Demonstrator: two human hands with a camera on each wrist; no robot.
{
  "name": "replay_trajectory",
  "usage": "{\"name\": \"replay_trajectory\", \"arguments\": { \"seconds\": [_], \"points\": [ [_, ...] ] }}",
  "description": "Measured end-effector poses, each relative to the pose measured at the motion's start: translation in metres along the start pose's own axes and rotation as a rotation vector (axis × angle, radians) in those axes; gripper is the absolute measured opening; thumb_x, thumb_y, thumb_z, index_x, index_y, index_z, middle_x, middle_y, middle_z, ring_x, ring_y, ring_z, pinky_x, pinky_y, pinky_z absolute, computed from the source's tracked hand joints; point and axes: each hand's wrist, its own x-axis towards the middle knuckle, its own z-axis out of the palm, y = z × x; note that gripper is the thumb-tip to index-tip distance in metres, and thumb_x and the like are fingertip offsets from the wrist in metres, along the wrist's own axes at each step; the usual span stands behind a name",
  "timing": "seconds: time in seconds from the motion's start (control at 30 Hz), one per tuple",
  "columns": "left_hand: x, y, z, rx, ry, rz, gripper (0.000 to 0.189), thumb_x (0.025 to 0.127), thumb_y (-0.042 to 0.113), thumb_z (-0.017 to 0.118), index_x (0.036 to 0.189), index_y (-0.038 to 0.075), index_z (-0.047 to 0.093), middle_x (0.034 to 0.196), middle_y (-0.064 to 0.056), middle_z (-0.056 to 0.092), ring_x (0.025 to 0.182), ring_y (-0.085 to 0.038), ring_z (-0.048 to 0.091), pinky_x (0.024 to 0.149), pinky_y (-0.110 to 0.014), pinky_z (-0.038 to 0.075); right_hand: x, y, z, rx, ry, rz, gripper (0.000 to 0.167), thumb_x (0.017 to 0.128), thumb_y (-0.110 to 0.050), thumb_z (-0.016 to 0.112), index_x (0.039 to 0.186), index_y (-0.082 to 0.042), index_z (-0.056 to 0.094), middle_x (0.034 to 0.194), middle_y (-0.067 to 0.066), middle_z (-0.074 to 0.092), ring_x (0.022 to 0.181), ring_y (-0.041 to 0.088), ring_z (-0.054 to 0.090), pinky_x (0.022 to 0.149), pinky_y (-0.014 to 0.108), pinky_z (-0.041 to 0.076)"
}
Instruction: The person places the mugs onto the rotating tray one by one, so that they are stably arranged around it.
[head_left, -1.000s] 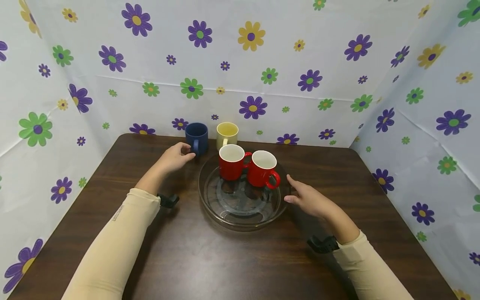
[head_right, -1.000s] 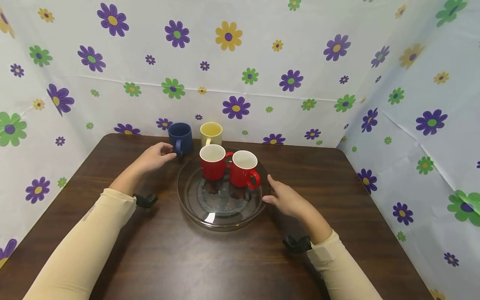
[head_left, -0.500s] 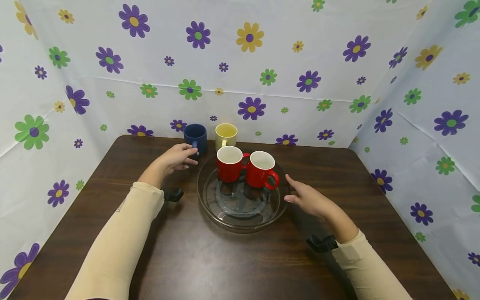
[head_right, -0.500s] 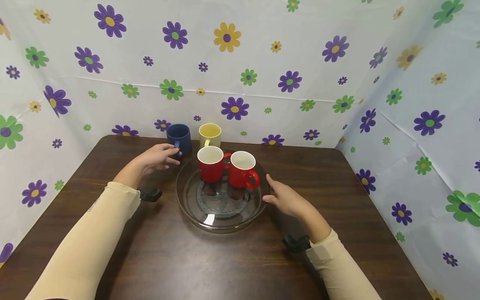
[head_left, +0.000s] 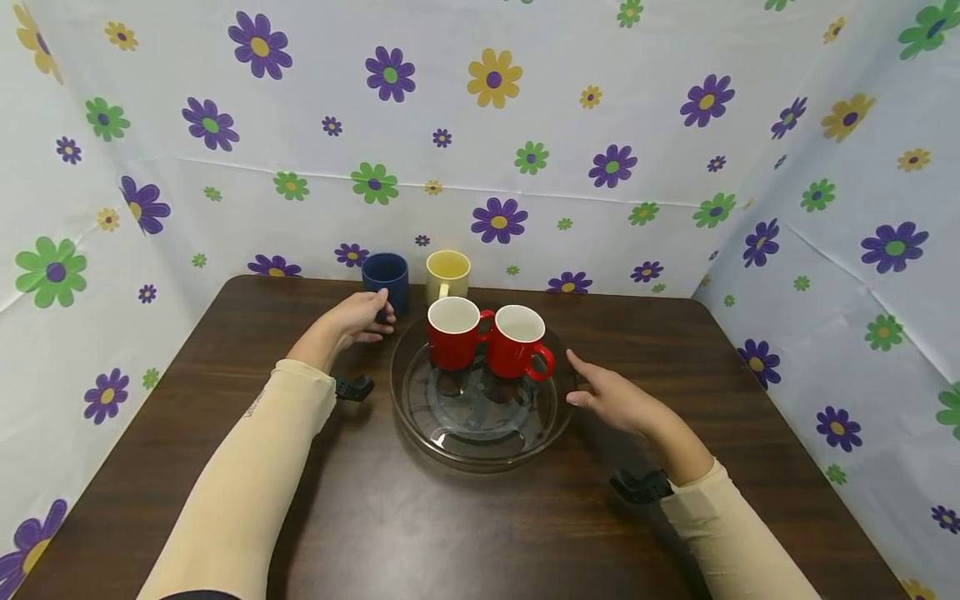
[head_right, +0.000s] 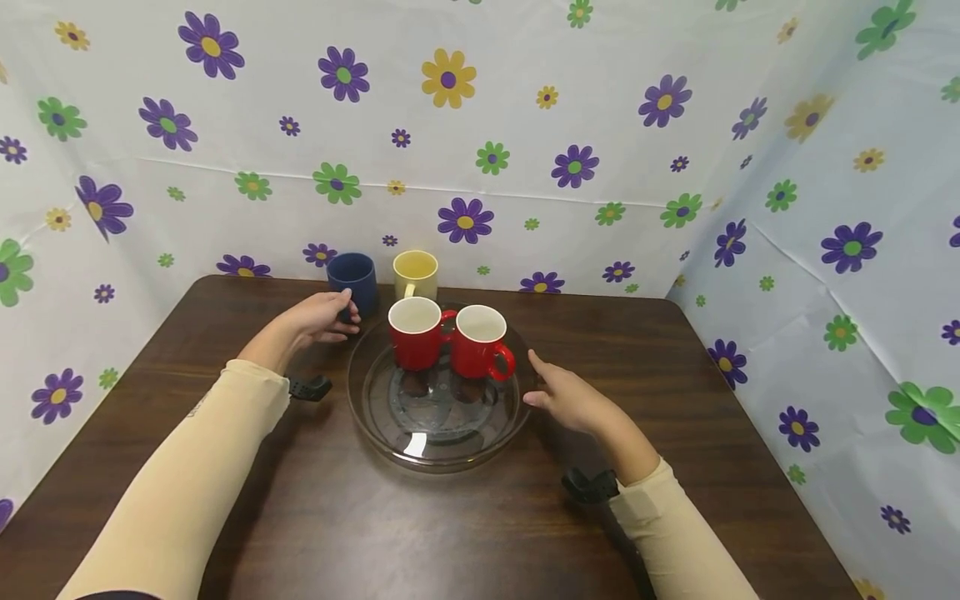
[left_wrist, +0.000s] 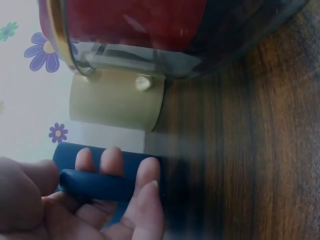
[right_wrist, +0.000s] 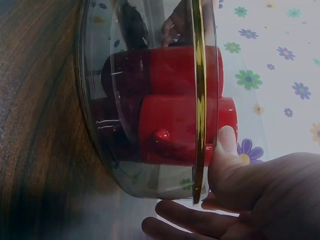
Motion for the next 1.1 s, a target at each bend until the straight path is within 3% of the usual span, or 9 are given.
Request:
{"name": "replay_trajectory", "arguments": {
  "seconds": [0.13,0.37,0.6,0.73,1.0,1.1],
  "points": [
    [0.001,0.001,0.001,0.008,0.036,-0.021,0.048,0.111,0.044,0.022,0.109,0.005,0.049,0.099,-0.003,0.057,0.114,-0.031,0.062,0.097,-0.043,0.050,0.000,0.002,0.000,0.007,0.001,-0.004,0.077,0.103,-0.019,0.061,0.161,0.001,0.015,0.161,0.030,0.024,0.136,0.048,0.045,0.111,0.062,0.035],
    [-0.002,-0.001,-0.002,0.035,0.098,0.023,0.037,0.113,0.034,0.028,0.115,0.003,0.048,0.088,0.002,0.063,0.099,-0.025,0.070,0.086,-0.037,0.055,0.001,0.001,-0.001,0.009,0.003,-0.001,0.076,0.103,-0.017,0.060,0.161,0.001,0.015,0.160,0.031,0.026,0.138,0.049,0.042,0.112,0.062,0.033],
    [-0.008,-0.006,-0.009,0.022,0.096,0.012,0.037,0.113,0.035,0.029,0.103,0.005,0.049,0.085,0.002,0.059,0.112,-0.034,0.065,0.095,-0.044,0.052,0.002,0.003,-0.002,0.026,-0.010,0.011,0.076,0.103,-0.019,0.060,0.162,-0.002,0.014,0.160,0.031,0.026,0.138,0.049,0.042,0.111,0.063,0.034],
    [-0.011,-0.009,-0.012,0.029,0.083,0.016,0.038,0.113,0.035,0.026,0.100,0.006,0.046,0.086,0.001,0.053,0.114,-0.035,0.062,0.097,-0.045,0.050,0.003,0.004,-0.003,0.048,-0.018,0.025,0.077,0.103,-0.021,0.060,0.162,-0.005,0.014,0.161,0.030,0.025,0.143,0.050,0.035,0.113,0.064,0.030],
    [-0.010,-0.014,-0.013,0.023,0.114,0.048,0.037,0.113,0.031,0.023,0.094,0.006,0.043,0.080,0.000,0.046,0.084,-0.019,0.062,0.084,-0.035,0.055,0.006,0.001,-0.004,0.064,-0.031,0.034,0.077,0.102,-0.019,0.061,0.163,-0.006,0.014,0.162,0.030,0.022,0.145,0.052,0.029,0.114,0.066,0.027],
    [-0.009,-0.015,-0.012,0.030,0.121,0.062,0.036,0.113,0.030,0.024,0.094,0.006,0.042,0.078,0.001,0.045,0.083,-0.019,0.062,0.082,-0.034,0.054,0.005,0.001,-0.004,0.063,-0.033,0.042,0.077,0.103,-0.019,0.060,0.163,-0.007,0.013,0.162,0.030,0.022,0.145,0.051,0.028,0.114,0.065,0.026]
  ]
}}
